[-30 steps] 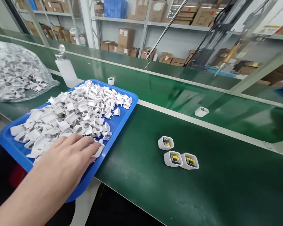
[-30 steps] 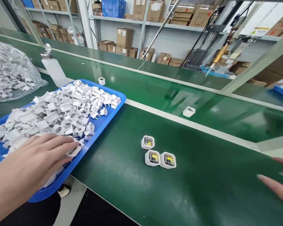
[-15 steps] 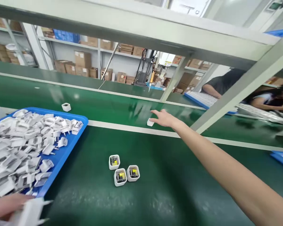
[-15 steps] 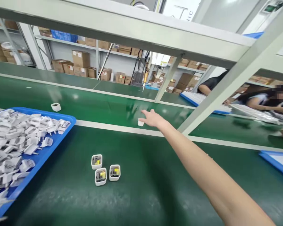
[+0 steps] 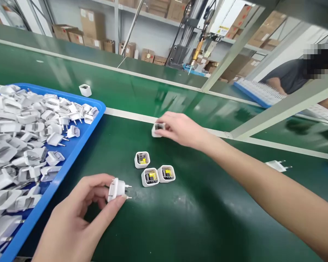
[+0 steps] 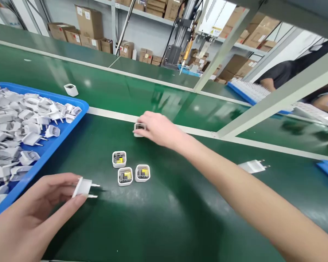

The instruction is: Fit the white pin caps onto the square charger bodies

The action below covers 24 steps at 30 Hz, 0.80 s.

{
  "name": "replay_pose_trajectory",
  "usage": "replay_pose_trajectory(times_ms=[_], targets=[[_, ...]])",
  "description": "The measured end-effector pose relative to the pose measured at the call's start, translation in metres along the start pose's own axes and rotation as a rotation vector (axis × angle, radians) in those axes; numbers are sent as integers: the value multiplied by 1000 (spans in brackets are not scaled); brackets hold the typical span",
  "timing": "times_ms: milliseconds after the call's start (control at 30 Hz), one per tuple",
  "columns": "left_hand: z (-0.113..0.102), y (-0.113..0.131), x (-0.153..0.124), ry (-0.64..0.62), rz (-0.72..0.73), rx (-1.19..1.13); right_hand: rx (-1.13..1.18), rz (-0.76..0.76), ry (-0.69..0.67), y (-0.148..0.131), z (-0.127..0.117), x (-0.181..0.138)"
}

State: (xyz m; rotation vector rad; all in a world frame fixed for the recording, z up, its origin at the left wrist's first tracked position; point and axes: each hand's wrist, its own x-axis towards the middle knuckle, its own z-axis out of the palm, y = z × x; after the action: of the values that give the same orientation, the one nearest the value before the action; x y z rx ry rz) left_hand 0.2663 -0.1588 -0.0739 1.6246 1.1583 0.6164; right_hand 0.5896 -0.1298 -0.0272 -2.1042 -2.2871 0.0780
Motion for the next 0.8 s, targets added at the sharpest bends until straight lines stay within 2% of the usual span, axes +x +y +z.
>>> replay_pose_trajectory(times_ms=[100, 200, 333, 367, 533, 633, 700, 800], targets=[[7, 5, 5, -9, -27, -23, 180, -313, -49, -30, 5, 8], [12, 12, 5, 37, -79, -116, 283, -440, -117, -43, 0, 7], [16, 23, 8, 34, -94, -316, 382, -298, 100, -62, -20, -19], [18, 25, 9, 38, -84, -370, 419, -265, 120, -69, -24, -27], [33, 40, 11, 57, -12, -551, 619, -220, -53, -99, -24, -57], [40, 44, 12, 67, 66, -465, 790, -121, 32, -100, -13, -59], [40, 44, 16, 62, 146, -314, 900, -73, 146, -96, -7, -56], [34, 42, 29, 0, 340, -18, 1033, -44, 330, -91, -4, -46]])
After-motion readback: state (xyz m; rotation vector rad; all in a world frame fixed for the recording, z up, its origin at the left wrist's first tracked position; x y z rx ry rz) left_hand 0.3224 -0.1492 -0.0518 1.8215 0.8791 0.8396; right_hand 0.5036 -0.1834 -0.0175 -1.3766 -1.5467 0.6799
